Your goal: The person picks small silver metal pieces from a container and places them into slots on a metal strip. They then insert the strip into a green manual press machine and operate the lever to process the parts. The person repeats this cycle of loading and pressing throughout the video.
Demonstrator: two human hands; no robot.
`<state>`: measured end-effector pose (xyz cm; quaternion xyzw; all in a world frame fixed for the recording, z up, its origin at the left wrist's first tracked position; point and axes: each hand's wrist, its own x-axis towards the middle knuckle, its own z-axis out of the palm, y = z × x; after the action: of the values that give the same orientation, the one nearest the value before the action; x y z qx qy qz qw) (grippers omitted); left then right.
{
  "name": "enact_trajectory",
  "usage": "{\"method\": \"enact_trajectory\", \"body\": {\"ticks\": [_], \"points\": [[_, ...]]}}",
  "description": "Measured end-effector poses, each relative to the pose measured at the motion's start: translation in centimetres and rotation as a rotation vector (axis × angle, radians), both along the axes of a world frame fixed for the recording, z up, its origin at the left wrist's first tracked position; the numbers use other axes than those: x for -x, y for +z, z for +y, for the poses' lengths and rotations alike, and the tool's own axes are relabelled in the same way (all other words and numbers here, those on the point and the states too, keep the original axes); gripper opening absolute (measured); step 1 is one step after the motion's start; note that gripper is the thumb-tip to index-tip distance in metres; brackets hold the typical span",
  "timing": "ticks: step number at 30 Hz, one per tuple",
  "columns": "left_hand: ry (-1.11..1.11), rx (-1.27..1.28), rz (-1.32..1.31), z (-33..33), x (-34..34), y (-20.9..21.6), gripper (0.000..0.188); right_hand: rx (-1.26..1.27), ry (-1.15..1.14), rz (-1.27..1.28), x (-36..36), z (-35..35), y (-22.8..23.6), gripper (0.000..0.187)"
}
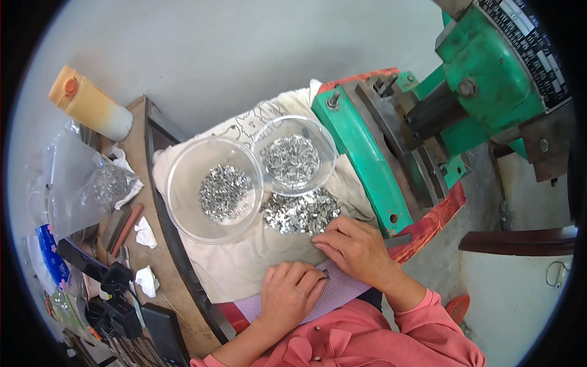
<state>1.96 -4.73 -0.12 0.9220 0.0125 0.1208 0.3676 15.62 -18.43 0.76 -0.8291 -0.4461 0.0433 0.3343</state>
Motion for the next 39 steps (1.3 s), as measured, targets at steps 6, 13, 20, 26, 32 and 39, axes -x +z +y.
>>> {"method": "enact_trajectory", "body": {"ticks": [6, 13, 20, 26, 32, 39], "points": [[0.001, -0.073, -0.022, -0.3, -0.1, -0.4, 0.017, 0.022, 0.037, 0.009, -0.3, -0.2, 0.0, 0.01], [-0.028, -0.133, -0.063, -0.6, -0.2, -0.4, 0.016, 0.078, 0.039, 0.007, -0.6, -0.3, 0.1, 0.011], [-0.047, -0.212, -0.077, -0.6, 0.4, -0.9, 0.016, 0.038, 0.099, -0.017, -0.6, -0.3, 0.0, 0.009], [-0.065, -0.213, -0.084, -0.6, 0.1, -0.8, 0.019, 0.053, 0.045, -0.034, -0.5, -0.2, 0.4, 0.008], [-0.098, -0.212, -0.097, -0.6, 0.2, -0.3, 0.023, 0.008, 0.052, -0.033, -0.2, -0.5, 0.5, 0.008], [-0.037, -0.11, -0.05, 1.0, 0.4, 0.6, 0.031, -0.027, 0.022, 0.063, -0.8, -0.9, -0.4, 0.008]]}}
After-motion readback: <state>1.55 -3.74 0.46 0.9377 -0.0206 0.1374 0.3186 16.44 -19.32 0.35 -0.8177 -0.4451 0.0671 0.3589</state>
